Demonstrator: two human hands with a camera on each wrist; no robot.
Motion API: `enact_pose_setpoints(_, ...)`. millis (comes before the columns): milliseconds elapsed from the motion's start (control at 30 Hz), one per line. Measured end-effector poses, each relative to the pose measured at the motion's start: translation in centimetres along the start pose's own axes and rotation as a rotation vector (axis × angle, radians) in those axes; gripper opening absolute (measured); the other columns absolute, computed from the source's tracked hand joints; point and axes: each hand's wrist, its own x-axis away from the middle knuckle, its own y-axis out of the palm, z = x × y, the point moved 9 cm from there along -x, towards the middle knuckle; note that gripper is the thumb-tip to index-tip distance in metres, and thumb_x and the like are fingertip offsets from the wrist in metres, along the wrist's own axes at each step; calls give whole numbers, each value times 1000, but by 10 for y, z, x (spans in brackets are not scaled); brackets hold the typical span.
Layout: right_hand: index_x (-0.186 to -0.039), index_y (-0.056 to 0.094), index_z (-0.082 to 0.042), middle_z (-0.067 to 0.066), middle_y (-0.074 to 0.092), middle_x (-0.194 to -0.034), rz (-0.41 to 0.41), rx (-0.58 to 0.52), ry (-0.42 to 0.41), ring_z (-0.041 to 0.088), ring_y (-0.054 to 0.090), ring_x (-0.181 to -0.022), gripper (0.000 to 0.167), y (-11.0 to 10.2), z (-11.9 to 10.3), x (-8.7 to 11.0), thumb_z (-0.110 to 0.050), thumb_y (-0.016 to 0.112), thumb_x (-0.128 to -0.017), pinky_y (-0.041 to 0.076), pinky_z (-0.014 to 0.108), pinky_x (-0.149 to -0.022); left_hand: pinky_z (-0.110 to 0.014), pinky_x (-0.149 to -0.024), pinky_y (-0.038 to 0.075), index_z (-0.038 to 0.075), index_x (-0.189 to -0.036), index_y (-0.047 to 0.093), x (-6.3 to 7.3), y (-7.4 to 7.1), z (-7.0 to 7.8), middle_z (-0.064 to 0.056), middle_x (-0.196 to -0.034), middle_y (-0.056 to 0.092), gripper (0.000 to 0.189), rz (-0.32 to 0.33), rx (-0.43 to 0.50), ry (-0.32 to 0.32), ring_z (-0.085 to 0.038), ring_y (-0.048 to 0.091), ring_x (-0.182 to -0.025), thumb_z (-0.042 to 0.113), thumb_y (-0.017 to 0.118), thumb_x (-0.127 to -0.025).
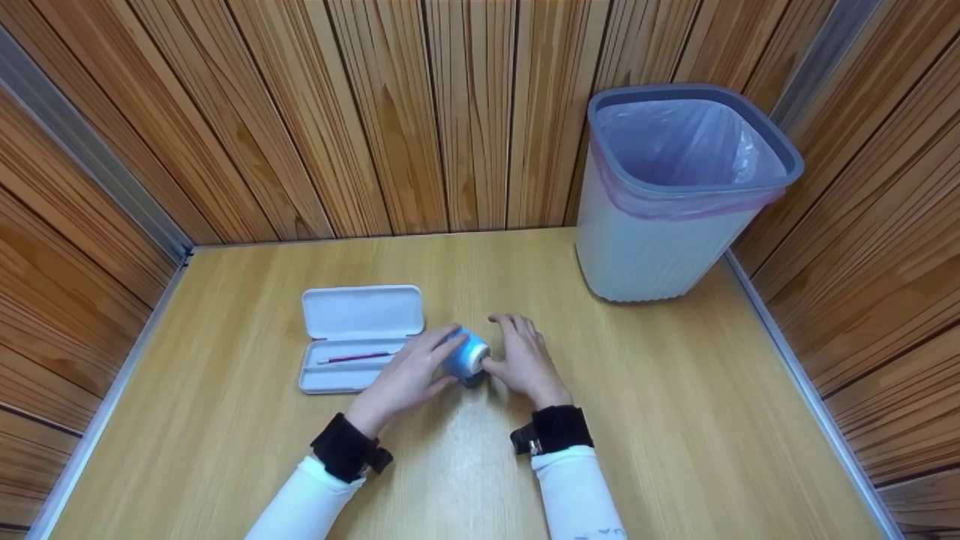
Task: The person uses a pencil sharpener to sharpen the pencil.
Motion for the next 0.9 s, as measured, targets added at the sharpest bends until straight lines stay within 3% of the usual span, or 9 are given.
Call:
enact_pose_setpoints(200,-143,43,-5,16,48,-139,14,-9,24,36,41,-132,64,3,5,-6,-16,71,-87,33,54,-106,-46,-110,32,12,-146,47,-11,6,-8,-13,-148,44,61,-17,3,-49,-29,41,-136,18,71,-90)
enact_pose_setpoints(433,-139,48,-6,17,51,-139,-84,-92,74,37,44,-132,54,14,11,-7,-10,69,-89,35,56,-106,-46,-107,36,15,-141,52,-15,3,-8,-12,-138,50,53,3,3,-53,-31,50,-127,20,70,-91)
enact_pose_setpoints(667,-145,39,-6,18,46,-144,-206,-126,83,37,41,-134,74,31,14,-5,2,73,-80,30,58,-108,-42,-107,37,8,-138,53,-16,2,-11,-11,-137,54,52,-11,18,-84,-27,51,-126,21,70,-91)
enact_pose_setpoints(900,-142,43,-11,11,53,-136,-223,-163,64,30,49,-124,73,36,11,-9,-1,78,-78,32,56,-108,-39,-105,40,6,-135,55,-17,2,-12,-9,-135,57,50,-17,54,-97,-25,53,-124,20,71,-90)
